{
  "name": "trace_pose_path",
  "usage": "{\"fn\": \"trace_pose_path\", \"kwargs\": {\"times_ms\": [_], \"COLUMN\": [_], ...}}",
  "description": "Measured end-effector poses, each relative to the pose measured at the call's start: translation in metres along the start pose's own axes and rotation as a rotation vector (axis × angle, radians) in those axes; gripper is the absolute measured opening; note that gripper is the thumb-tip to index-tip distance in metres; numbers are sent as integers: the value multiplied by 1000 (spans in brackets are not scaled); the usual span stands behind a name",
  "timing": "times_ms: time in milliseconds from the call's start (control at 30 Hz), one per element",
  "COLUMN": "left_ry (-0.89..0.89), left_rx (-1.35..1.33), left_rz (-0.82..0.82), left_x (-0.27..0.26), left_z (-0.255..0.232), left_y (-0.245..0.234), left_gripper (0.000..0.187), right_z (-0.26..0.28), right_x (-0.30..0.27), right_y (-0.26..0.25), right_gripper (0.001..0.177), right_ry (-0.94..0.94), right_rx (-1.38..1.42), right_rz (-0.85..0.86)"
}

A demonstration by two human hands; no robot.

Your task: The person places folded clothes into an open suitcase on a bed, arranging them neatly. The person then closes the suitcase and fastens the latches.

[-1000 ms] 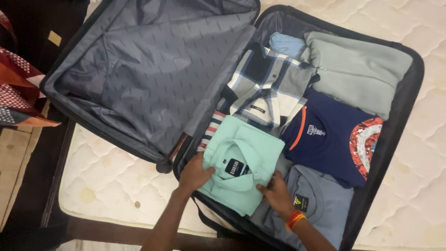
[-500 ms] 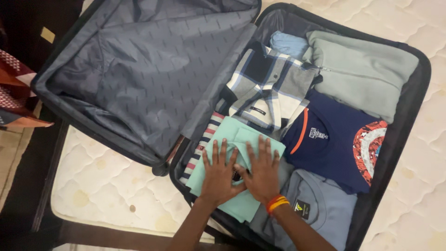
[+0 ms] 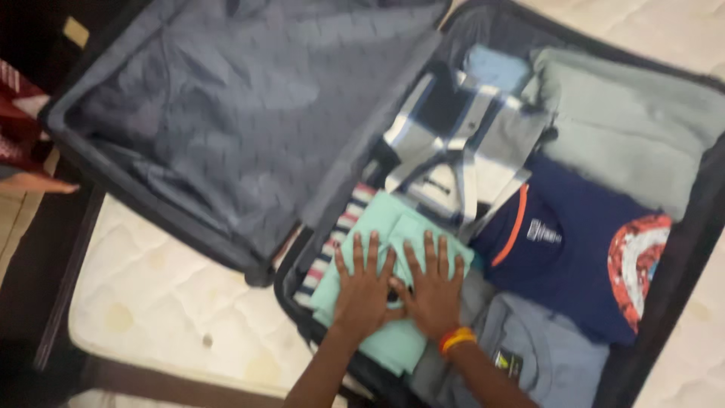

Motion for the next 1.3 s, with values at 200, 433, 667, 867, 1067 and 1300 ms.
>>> {"fn": "trace_pose_path", "kwargs": {"times_ms": [200, 433, 667, 867, 1067, 1300], "left_ry": [172, 161, -482, -742, -362, -208], "left_rx": [-14, -21, -1208, -779, -428, -258], "left_rz": [-208, -166, -910, -391, -155, -76], "left_x": [-42, -69, -178, -242, -237, -222], "left_z": [-8, -5, 48, 62, 22, 19], "left_y": [1, 5, 29, 132, 150, 182], "left_gripper": [94, 78, 55, 37, 52, 35], "right_z": [7, 27, 35, 53, 72, 58], "right_x": [-39, -45, -57, -70, -74, -81], "right_y": [-26, -45, -68, -83, -91, -98], "right_gripper": [77, 78, 55, 36, 32, 30], "right_ry": [-304, -318, -262, -311, -293, -312], "right_rx": [36, 1, 67, 288, 332, 369], "right_rz": [5, 122, 150, 10, -2, -9]}}
Point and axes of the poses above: each hand's wrist, its own x-axis towards the middle knuckle, its own y-axis out of the palm, z = x × y, the point moved 4 cm from there along x, towards the middle knuckle, and after that the axes turned 3 degrees about -x, right-handed, at the moved point
